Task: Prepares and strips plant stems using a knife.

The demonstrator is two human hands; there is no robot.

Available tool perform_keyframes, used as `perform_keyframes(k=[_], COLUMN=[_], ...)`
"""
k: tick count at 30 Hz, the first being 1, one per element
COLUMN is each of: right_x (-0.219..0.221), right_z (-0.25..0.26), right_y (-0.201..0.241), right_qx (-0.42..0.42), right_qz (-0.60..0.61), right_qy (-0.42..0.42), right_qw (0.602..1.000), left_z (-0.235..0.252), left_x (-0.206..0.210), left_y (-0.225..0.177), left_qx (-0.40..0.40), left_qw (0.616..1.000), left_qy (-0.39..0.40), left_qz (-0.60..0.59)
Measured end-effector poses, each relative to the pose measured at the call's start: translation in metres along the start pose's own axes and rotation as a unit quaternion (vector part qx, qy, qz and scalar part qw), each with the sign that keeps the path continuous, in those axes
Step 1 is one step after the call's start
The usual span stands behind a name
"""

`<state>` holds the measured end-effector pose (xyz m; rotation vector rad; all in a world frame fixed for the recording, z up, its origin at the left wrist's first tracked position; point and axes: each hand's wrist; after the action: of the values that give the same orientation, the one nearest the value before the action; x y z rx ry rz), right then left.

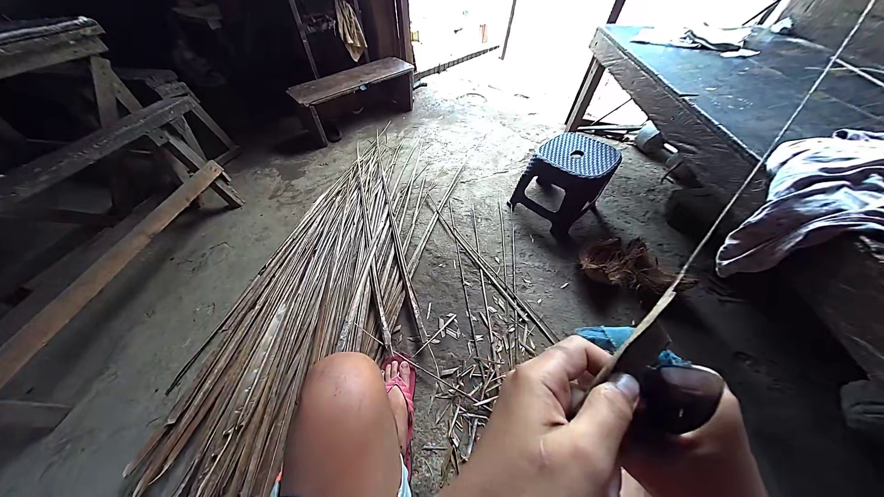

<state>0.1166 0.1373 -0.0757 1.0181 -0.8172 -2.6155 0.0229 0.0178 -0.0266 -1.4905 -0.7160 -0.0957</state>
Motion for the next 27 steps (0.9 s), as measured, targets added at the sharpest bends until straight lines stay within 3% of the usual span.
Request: perform_keyframes(k=[10, 21, 25, 27], right_x=[0.015, 0.027, 0.032, 0.029], right_z=[0.001, 0.007, 0.008, 0.011], right_y=[-0.007, -0.023, -0.018, -0.016], right_qx=[-0.01, 0.011, 0.037, 0.097], right_qz=[-0.006, -0.102, -0.165, -0.195], right_qy=[-0.036, -0.066, -0.08, -0.054], right_qw=[0.999, 0.993, 0.982, 0.975], left_z=[0.001, 0.0, 0.001, 0.001], left_x=[-0.008, -0.018, -0.02, -0.022], left_y=[-0.005, -0.011, -0.012, -0.013], left_qx=[-0.046, -0.095, -0.096, -0.102], left_qw=[0.995, 0.985, 0.985, 0.985], left_qy=[0.018, 0.041, 0.028, 0.02], left_qz=[-0.084, -0.138, -0.137, -0.136])
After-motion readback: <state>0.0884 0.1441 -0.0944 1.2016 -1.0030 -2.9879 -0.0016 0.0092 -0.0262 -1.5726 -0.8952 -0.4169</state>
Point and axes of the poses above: each hand's wrist, its own z-axis towards the middle knuckle, its own x-axis out of the palm, y = z × x, and after that the axes turned 11 degrees about -z, right-handed
